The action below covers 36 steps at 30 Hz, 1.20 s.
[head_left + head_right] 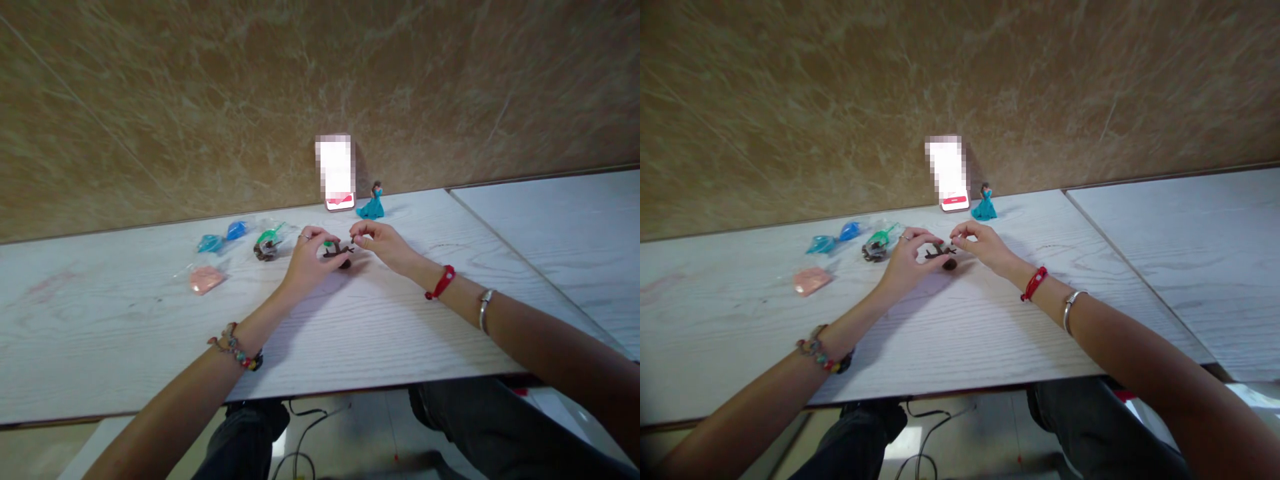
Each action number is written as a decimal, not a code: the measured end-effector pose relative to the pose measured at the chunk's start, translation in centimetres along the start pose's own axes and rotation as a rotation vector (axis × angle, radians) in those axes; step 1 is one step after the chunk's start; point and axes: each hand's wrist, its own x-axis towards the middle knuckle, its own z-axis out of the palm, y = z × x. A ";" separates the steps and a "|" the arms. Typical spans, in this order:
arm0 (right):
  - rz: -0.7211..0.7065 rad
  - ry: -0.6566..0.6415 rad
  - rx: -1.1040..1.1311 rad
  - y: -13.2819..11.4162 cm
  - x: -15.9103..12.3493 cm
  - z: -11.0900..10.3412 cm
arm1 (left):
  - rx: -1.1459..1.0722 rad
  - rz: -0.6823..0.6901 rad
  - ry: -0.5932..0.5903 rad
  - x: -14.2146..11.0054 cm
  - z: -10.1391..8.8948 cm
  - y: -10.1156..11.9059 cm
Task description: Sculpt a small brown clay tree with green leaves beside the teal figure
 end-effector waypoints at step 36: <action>0.002 -0.015 0.023 0.0 -0.1 0.6 | -0.123 -0.027 -0.023 0.3 0.4 -0.4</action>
